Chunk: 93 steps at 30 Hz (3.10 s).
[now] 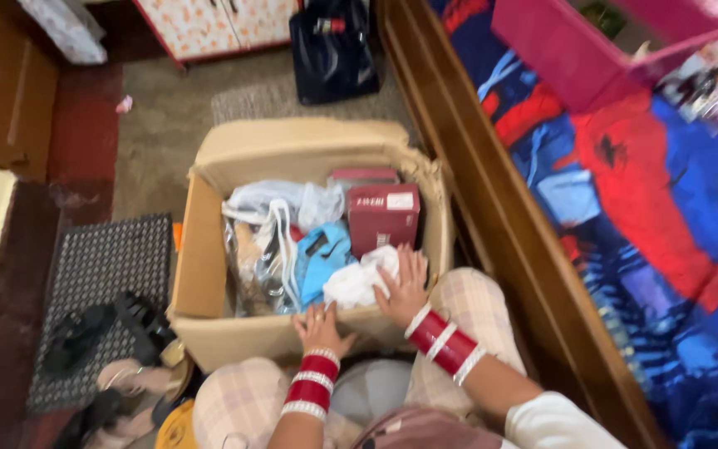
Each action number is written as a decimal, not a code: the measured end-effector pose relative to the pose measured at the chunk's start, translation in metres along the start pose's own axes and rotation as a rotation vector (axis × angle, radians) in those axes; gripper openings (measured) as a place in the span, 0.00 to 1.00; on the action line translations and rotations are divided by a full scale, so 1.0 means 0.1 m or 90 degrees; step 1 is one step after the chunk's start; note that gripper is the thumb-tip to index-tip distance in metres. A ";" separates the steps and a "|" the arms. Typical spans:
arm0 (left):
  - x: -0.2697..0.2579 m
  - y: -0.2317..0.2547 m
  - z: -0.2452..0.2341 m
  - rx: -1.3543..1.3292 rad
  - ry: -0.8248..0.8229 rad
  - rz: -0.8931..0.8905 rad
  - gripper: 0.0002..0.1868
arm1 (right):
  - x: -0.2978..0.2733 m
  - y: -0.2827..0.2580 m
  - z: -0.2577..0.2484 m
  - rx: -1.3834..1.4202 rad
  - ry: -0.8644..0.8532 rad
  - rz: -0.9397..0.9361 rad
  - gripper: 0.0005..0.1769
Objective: The person sits on the floor and sorts through a cardboard box containing various shoes and shoe boxes. They pick up individual shoes, inspect them, and place them on the floor or back into the box.
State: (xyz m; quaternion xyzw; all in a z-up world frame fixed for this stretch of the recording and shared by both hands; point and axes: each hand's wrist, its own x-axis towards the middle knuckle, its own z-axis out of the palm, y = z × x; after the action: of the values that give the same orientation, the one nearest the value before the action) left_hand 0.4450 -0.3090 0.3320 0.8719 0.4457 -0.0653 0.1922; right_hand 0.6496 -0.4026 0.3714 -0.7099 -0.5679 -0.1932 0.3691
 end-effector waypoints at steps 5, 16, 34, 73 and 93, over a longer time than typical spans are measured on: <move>0.00 0.02 -0.03 0.014 -0.037 -0.026 0.55 | 0.09 0.05 -0.02 -0.002 -0.074 0.002 0.32; 0.03 0.03 -0.01 -0.043 0.063 0.012 0.49 | 0.07 -0.04 -0.06 -0.033 -0.120 0.019 0.38; 0.09 0.02 0.05 -0.033 0.049 -0.003 0.40 | 0.11 -0.07 -0.01 -0.029 -0.188 0.107 0.48; 3.02 -1.02 0.19 -0.121 0.074 -0.562 0.77 | 0.28 -0.07 0.71 0.080 -0.563 -0.061 0.40; 1.44 -1.73 -0.40 0.018 0.511 -0.105 0.10 | -0.04 -0.11 0.73 0.092 -0.596 0.027 0.47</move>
State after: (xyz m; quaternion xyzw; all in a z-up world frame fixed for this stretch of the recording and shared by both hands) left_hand 0.3895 -0.0935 0.2798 0.7921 0.5526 0.2588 -0.0153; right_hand 0.6274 -0.3502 0.3245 -0.7046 -0.6705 0.1951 0.1258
